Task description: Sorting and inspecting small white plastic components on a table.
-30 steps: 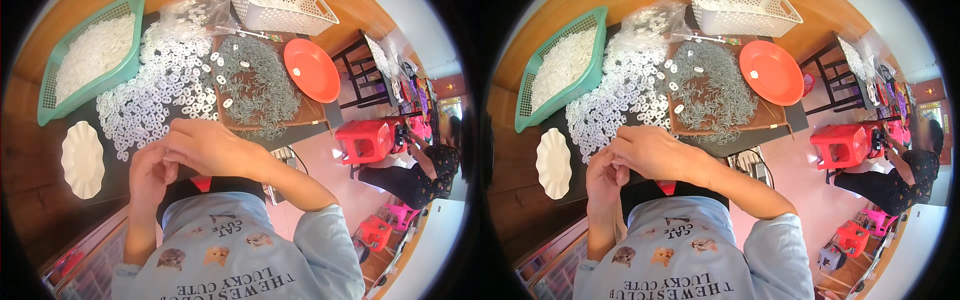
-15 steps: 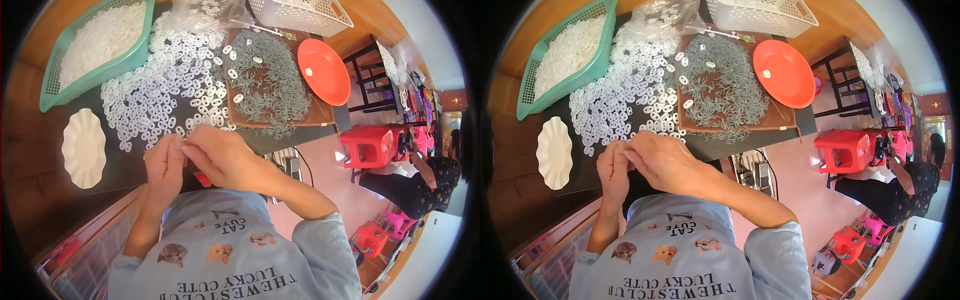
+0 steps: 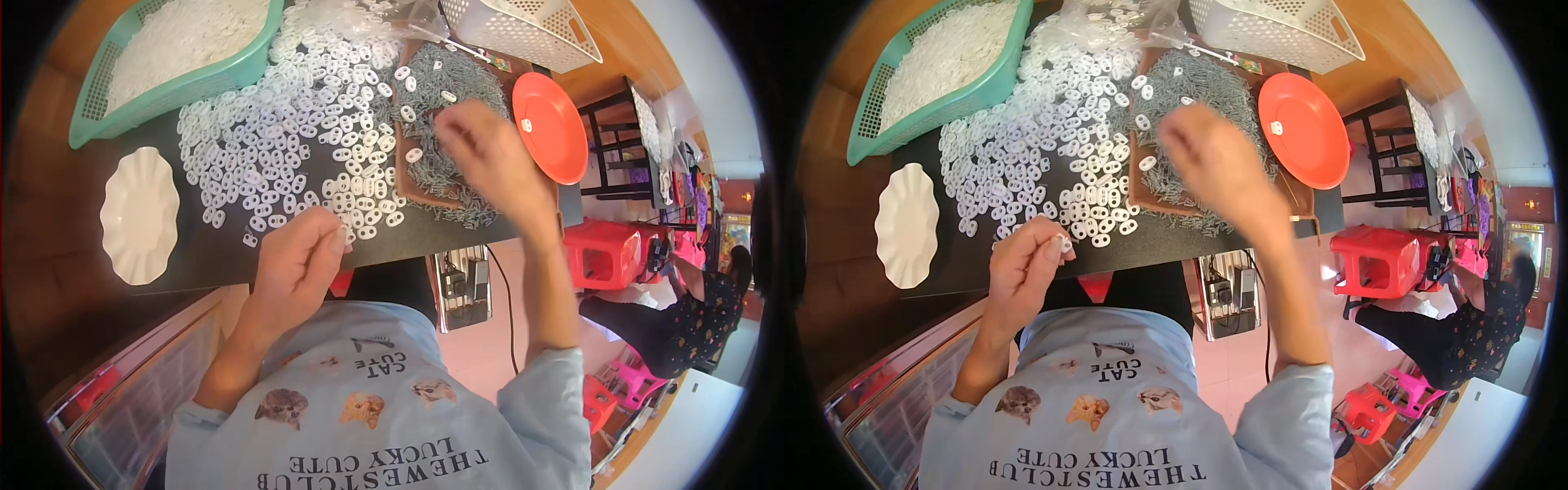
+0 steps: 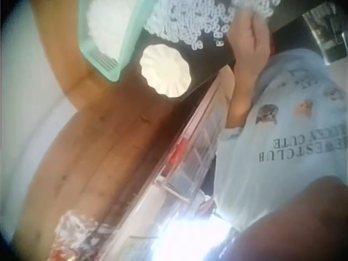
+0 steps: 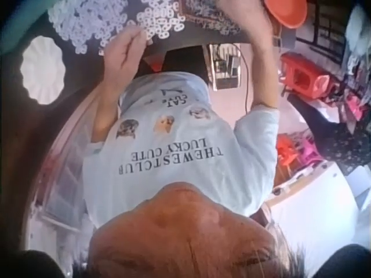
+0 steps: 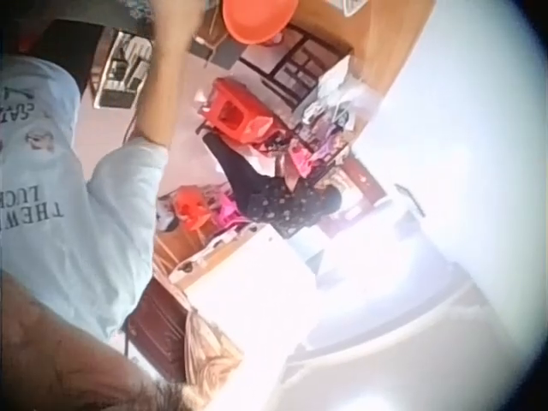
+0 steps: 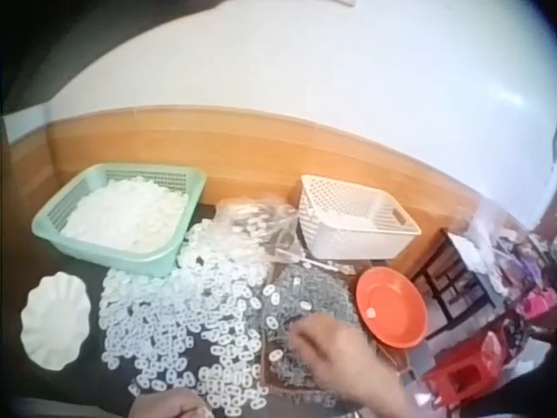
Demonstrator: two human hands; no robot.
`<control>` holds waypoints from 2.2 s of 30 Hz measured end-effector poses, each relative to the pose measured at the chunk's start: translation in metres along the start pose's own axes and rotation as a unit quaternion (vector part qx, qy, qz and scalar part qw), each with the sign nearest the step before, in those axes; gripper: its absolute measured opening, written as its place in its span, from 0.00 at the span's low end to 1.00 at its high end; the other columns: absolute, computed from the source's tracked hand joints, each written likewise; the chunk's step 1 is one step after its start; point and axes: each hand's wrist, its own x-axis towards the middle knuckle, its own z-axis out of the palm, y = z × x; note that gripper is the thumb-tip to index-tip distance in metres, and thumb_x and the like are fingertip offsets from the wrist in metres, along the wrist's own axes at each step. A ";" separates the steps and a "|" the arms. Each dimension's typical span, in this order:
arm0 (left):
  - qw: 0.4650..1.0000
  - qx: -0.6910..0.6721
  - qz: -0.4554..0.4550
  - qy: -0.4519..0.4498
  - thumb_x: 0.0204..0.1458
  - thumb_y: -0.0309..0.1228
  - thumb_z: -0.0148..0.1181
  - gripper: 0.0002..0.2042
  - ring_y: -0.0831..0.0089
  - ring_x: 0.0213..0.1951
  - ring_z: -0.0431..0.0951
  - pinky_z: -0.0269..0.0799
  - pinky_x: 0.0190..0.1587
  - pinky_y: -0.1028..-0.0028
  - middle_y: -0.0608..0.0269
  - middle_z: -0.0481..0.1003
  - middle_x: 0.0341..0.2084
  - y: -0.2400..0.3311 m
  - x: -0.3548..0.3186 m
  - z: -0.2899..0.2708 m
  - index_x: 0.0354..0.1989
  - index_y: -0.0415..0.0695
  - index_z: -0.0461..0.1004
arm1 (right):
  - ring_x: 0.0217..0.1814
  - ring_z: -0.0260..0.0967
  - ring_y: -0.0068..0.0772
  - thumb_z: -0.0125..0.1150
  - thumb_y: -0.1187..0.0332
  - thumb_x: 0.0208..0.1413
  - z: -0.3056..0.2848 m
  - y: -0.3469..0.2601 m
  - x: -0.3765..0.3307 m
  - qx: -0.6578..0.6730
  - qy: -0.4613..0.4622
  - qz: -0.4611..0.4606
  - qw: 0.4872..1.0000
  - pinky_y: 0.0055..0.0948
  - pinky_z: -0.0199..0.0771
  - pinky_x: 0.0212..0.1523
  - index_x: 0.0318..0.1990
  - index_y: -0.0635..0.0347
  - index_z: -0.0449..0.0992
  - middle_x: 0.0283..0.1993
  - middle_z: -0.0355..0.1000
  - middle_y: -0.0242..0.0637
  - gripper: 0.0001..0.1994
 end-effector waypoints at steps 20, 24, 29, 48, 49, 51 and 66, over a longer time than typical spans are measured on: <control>1.000 -0.011 -0.017 0.003 0.56 0.21 0.52 0.04 0.78 0.22 0.65 0.61 0.26 0.77 0.63 0.68 0.21 -0.004 -0.001 -0.006 0.30 0.36 0.70 | 0.35 0.72 0.49 0.58 0.73 0.51 -0.015 0.052 0.035 -0.226 -0.107 -0.087 0.964 0.42 0.70 0.34 0.32 0.64 0.70 0.32 0.72 0.43 0.05; 0.998 -0.057 -0.007 0.032 0.58 0.22 0.50 0.05 0.82 0.24 0.65 0.61 0.28 0.80 0.67 0.71 0.23 0.002 0.006 -0.005 0.32 0.35 0.72 | 0.29 0.70 0.35 0.57 0.73 0.53 -0.027 0.028 0.034 -0.105 -0.068 -0.044 0.991 0.33 0.69 0.31 0.34 0.64 0.70 0.29 0.71 0.40 0.04; 0.989 -0.134 -0.068 0.005 0.60 0.22 0.49 0.07 0.86 0.25 0.64 0.60 0.28 0.82 0.70 0.71 0.25 0.012 0.011 -0.002 0.33 0.36 0.73 | 0.29 0.63 0.17 0.57 0.76 0.56 -0.009 -0.011 0.024 0.121 -0.027 0.069 0.990 0.22 0.66 0.30 0.37 0.63 0.72 0.29 0.68 0.33 0.03; 0.923 -0.364 -0.120 0.034 0.65 0.31 0.47 0.12 0.73 0.45 0.77 0.71 0.45 0.74 0.59 0.76 0.43 -0.004 0.007 0.011 0.46 0.36 0.73 | 0.42 0.72 0.20 0.59 0.78 0.59 0.062 -0.071 -0.002 0.496 0.000 0.098 0.863 0.19 0.73 0.41 0.43 0.64 0.74 0.40 0.75 0.33 0.06; 0.923 -0.363 -0.119 0.037 0.65 0.31 0.47 0.12 0.73 0.45 0.77 0.71 0.45 0.74 0.59 0.76 0.43 -0.006 0.009 0.010 0.46 0.36 0.73 | 0.42 0.72 0.20 0.59 0.78 0.59 0.065 -0.073 -0.004 0.492 -0.007 0.107 0.864 0.19 0.73 0.41 0.43 0.64 0.74 0.40 0.75 0.33 0.06; 0.906 -0.402 -0.125 0.049 0.64 0.30 0.47 0.11 0.73 0.45 0.77 0.71 0.48 0.72 0.59 0.76 0.42 -0.008 0.009 0.007 0.45 0.37 0.73 | 0.43 0.72 0.21 0.58 0.79 0.59 0.075 -0.072 -0.009 0.516 -0.009 0.114 0.849 0.19 0.74 0.40 0.44 0.64 0.75 0.40 0.74 0.33 0.07; 0.904 -0.383 -0.178 0.066 0.61 0.29 0.51 0.10 0.76 0.40 0.77 0.72 0.44 0.75 0.60 0.78 0.40 -0.013 0.006 0.010 0.45 0.36 0.75 | 0.31 0.66 0.28 0.61 0.79 0.54 0.055 -0.063 -0.008 0.204 -0.045 -0.044 0.977 0.26 0.67 0.31 0.34 0.65 0.72 0.31 0.66 0.35 0.04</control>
